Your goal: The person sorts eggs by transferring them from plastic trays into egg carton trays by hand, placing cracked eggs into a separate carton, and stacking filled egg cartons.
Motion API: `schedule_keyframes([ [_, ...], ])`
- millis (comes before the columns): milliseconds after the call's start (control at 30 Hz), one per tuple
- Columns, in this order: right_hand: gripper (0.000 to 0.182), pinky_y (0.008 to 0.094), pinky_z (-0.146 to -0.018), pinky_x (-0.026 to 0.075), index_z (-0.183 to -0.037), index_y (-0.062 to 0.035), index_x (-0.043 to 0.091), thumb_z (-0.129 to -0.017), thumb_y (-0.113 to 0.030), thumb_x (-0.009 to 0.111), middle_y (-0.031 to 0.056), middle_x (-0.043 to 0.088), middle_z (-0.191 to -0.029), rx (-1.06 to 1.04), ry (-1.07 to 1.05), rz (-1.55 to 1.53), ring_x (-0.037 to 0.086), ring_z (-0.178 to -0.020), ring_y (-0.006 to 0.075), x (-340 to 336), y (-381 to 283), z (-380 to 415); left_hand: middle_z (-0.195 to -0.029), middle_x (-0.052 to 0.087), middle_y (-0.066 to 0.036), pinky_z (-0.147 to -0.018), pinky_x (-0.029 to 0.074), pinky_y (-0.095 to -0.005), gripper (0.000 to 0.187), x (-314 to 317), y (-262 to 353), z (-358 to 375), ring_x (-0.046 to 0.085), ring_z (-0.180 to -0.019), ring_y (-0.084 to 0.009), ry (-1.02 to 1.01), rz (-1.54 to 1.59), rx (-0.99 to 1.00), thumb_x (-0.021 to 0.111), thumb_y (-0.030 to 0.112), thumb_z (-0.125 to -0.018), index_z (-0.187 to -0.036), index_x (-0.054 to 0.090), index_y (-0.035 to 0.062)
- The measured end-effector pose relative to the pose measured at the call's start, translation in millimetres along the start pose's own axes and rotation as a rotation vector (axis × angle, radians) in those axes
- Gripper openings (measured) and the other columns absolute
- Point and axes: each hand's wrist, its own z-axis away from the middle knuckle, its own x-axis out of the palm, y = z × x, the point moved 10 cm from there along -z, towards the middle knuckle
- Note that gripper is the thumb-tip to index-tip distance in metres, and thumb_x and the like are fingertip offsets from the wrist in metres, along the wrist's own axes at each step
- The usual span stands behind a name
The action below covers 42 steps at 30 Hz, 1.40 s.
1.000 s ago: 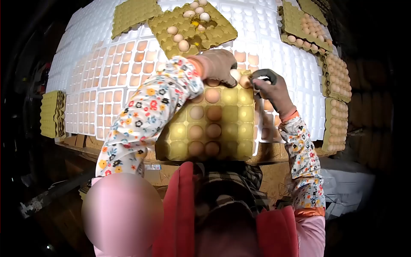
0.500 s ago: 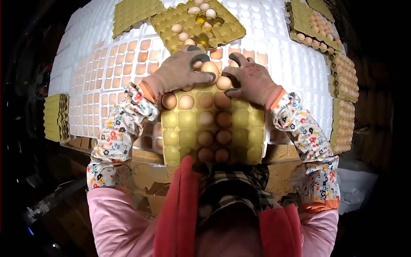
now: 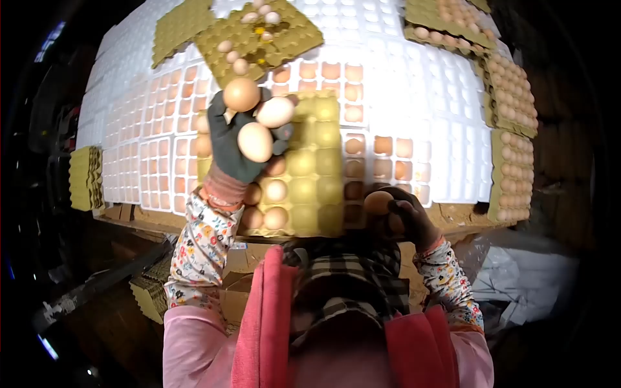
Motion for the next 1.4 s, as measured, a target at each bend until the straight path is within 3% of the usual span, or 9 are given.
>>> schedule_keyframes([
  [100,0.049,0.0324,-0.091,0.048,-0.125,0.0023,0.054,-0.082,-0.019,0.067,0.0108,0.062,-0.116,-0.043,0.216,0.204,0.059,-0.108,0.0216,-107.0,33.2,50.9,-0.104,0.066,-0.012,-0.062,0.056,-0.0337,0.040,64.7,-57.3,18.3,0.066,-0.087,-0.0207,-0.256,0.804,-0.442,0.044,0.040,-0.098,-0.113,0.057,0.0056],
  [300,0.038,0.0379,-0.081,0.054,-0.114,-0.0157,0.063,-0.077,-0.024,0.071,0.0161,0.045,-0.140,-0.474,0.015,1.397,0.061,-0.102,0.0322,-135.0,-9.3,21.4,-0.128,0.050,-0.017,-0.086,0.053,-0.0396,0.060,238.1,-70.3,-3.7,0.058,-0.108,-0.0308,-0.473,-1.172,0.206,0.072,0.046,-0.080,-0.124,0.056,0.0091],
  [367,0.032,0.0360,-0.071,0.055,-0.111,-0.0203,0.068,-0.079,-0.026,0.068,0.0160,0.042,-0.143,-0.406,-0.217,1.838,0.061,-0.091,0.0317,-120.0,24.8,1.7,-0.139,0.040,-0.020,-0.094,0.049,-0.0426,0.056,270.6,-95.1,-31.0,0.057,-0.112,-0.0352,-0.532,-1.507,-0.003,0.073,0.039,-0.080,-0.128,0.054,0.0157],
  [567,0.031,0.0387,-0.077,0.053,-0.113,-0.0016,0.062,-0.086,-0.018,0.065,0.0161,0.066,-0.097,-0.523,0.237,0.596,0.065,-0.088,0.0326,-173.3,-51.2,-21.7,-0.128,0.052,-0.021,-0.091,0.051,-0.0424,0.062,247.4,-165.1,-59.2,0.060,-0.109,-0.0359,-0.552,-1.421,-0.320,0.071,0.041,-0.082,-0.134,0.050,0.0173],
  [800,0.027,0.0414,-0.090,0.047,-0.113,-0.0013,0.063,-0.091,-0.014,0.055,0.0161,0.064,-0.108,-0.687,0.487,0.616,0.059,-0.102,0.0345,-190.6,-38.9,-44.9,-0.095,0.063,-0.003,-0.054,0.047,-0.0200,0.032,261.2,-156.6,-74.2,0.057,-0.072,-0.0044,-0.120,-0.359,-0.221,0.062,0.003,-0.089,-0.120,0.058,0.0008],
  [833,0.027,0.0411,-0.090,0.048,-0.114,-0.0005,0.063,-0.091,-0.013,0.054,0.0165,0.065,-0.108,-0.618,0.551,0.546,0.060,-0.102,0.0345,-198.4,-36.3,-28.8,-0.105,0.063,-0.022,-0.077,0.054,-0.0363,0.039,283.8,-140.0,-76.0,0.066,-0.087,-0.0303,-0.085,-0.458,-0.057,0.065,0.011,-0.084,-0.121,0.058,0.0006],
  [1000,0.026,0.0418,-0.086,0.049,-0.113,0.0000,0.063,-0.089,-0.009,0.056,0.0172,0.066,-0.104,-0.479,0.459,0.410,0.061,-0.098,0.0357,-174.7,-6.8,22.0,-0.129,0.046,-0.022,-0.102,0.036,-0.0482,0.056,354.5,-176.9,-68.8,0.045,-0.122,-0.0371,-0.426,-1.151,0.099,0.055,0.035,-0.091,-0.138,0.041,0.0071],
  [1167,0.032,0.0412,-0.086,0.047,-0.112,-0.0064,0.062,-0.080,-0.010,0.067,0.0147,0.062,-0.111,-0.465,0.159,1.087,0.059,-0.100,0.0330,-124.2,41.4,-4.1,-0.127,0.049,-0.022,-0.098,0.042,-0.0455,0.054,275.2,-88.9,10.2,0.051,-0.113,-0.0380,-0.486,-0.703,0.201,0.070,0.025,-0.081,-0.126,0.052,0.0011],
  [1400,0.033,0.0307,-0.082,0.049,-0.118,0.0044,0.060,-0.092,-0.015,0.059,0.0086,0.067,-0.099,-0.358,0.210,0.548,0.062,-0.091,0.0165,-46.7,-78.5,-37.8,-0.119,0.057,-0.017,-0.095,0.045,-0.0452,0.038,-90.0,20.0,33.5,0.055,-0.107,-0.0376,0.246,-1.184,0.270,0.067,0.023,-0.083,-0.118,0.062,0.0102],
])
